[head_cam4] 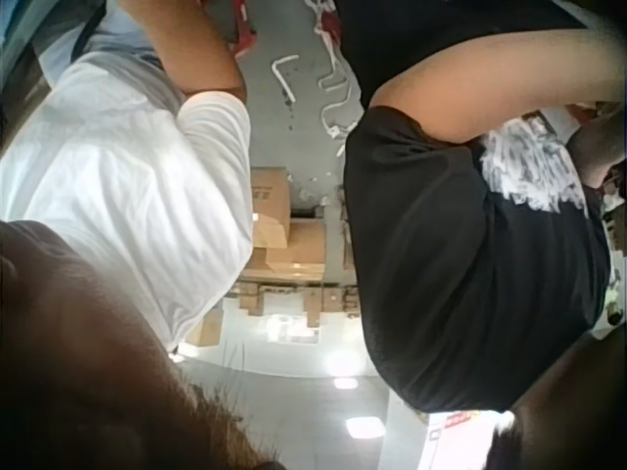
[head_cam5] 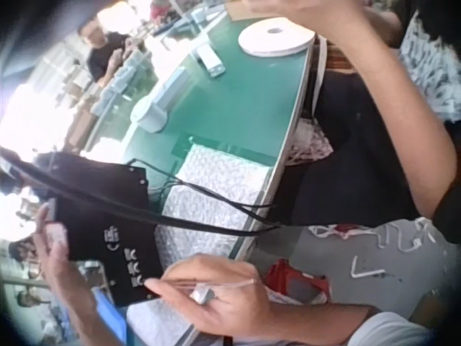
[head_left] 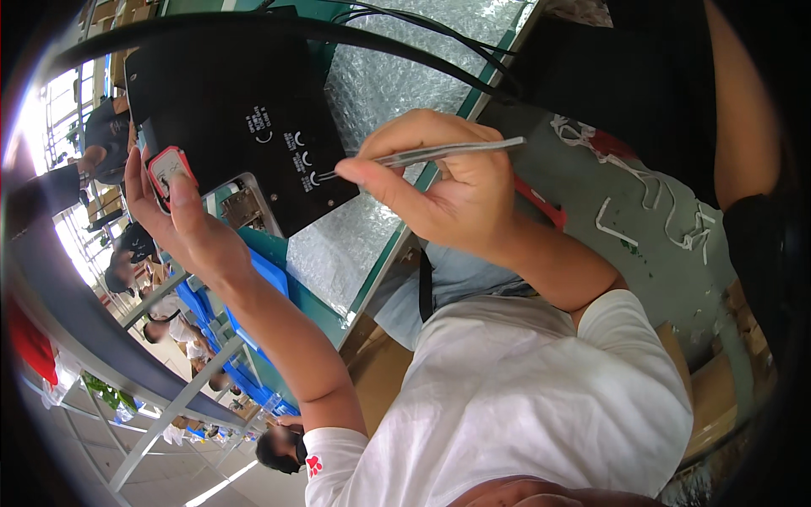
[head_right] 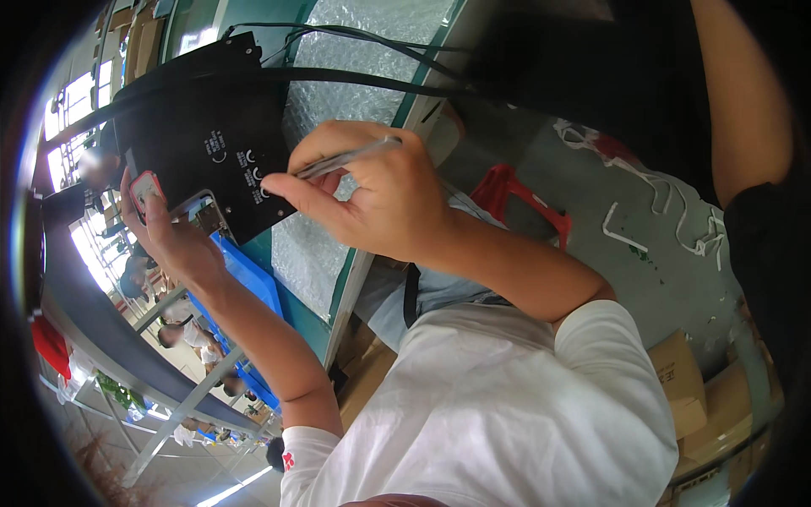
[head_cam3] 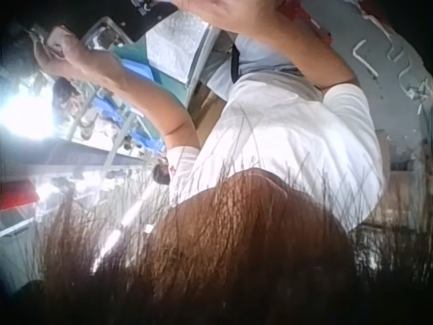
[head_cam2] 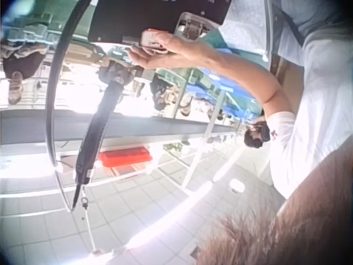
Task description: The person assembles small electronic components at a workstation. They pick up a light blue plastic housing and a cylindrical fan-like part, insert the fan into the housing, and use a black handheld tool to secure the assembly. The person repeats this process for multiple units, placing finished assemblies on a blue tray.
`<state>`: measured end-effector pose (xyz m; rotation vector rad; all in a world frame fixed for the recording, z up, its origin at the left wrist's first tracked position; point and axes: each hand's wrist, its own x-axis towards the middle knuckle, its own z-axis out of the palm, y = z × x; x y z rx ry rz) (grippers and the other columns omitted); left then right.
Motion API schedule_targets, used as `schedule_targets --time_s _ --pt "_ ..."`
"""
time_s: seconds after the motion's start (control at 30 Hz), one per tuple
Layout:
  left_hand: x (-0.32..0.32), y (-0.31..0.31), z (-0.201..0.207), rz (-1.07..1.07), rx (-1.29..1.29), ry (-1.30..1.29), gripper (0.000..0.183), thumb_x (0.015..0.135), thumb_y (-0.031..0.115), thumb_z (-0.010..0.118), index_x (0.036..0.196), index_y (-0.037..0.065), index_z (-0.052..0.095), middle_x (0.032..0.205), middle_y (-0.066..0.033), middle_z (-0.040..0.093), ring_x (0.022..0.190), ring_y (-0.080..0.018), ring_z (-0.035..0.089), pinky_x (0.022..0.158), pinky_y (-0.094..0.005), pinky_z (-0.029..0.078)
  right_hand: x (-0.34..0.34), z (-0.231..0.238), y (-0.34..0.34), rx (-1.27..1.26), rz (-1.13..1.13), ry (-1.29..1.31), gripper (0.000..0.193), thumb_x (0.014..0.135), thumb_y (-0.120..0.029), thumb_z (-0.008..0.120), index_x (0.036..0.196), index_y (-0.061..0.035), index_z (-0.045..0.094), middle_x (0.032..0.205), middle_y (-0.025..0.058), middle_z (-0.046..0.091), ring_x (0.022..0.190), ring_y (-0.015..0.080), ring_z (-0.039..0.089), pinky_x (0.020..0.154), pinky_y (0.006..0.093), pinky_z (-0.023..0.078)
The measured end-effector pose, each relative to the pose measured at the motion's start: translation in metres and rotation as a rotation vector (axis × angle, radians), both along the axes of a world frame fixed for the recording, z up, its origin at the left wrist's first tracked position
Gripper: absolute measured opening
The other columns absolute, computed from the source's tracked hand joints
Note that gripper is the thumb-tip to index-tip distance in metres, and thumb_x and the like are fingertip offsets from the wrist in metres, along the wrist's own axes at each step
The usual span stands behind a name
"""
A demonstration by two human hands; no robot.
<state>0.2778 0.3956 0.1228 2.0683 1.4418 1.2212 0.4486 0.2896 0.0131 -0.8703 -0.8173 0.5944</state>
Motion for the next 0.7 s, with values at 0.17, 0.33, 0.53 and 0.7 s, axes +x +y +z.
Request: schedule_targets --time_s 0.17,0.33,0.53,0.7 --pt "-0.001 0.0 -0.001 0.002 -0.03 -0.078 0.081 0.085 0.044 0.071 0.148 0.0 0.046 0.133 -0.0149 0.057 0.122 -0.0216 0.055 0.112 -0.0347 0.036 0.017 0.005 -0.004 0.057 0.159 -0.085 0.012 0.085 0.0 0.082 0.092 -0.0003 0.072 0.086 0.0082 0.074 0.075 0.0152 0.073 0.066 0.0249 0.057" --pt "0.004 -0.001 0.0 0.017 -0.052 -0.121 0.081 0.084 0.042 0.071 0.148 0.0 0.045 0.125 -0.0142 0.06 0.117 -0.0195 0.057 0.107 -0.0331 0.039 0.029 0.009 0.004 0.068 0.224 -0.155 0.013 0.085 -0.001 0.082 0.092 0.0001 0.071 0.087 0.0082 0.074 0.077 0.0177 0.074 0.068 0.0265 0.058" --pt "0.004 -0.003 0.002 0.01 -0.068 -0.11 0.08 0.085 0.04 0.071 0.148 0.0 0.045 0.118 -0.0126 0.061 0.107 -0.0184 0.059 0.098 -0.0325 0.045 0.033 0.01 0.009 0.077 0.248 -0.226 0.016 0.083 -0.004 0.085 0.09 -0.0005 0.07 0.085 0.0085 0.073 0.075 0.0204 0.074 0.065 0.0281 0.057" --pt "0.003 -0.004 0.002 0.027 -0.073 -0.127 0.078 0.086 0.038 0.071 0.149 0.0 0.043 0.118 -0.0136 0.062 0.109 -0.02 0.06 0.1 -0.034 0.046 0.029 0.006 0.009 0.079 0.227 -0.182 0.018 0.082 -0.005 0.086 0.089 -0.0004 0.071 0.084 0.0082 0.073 0.073 0.0197 0.073 0.064 0.0279 0.057"
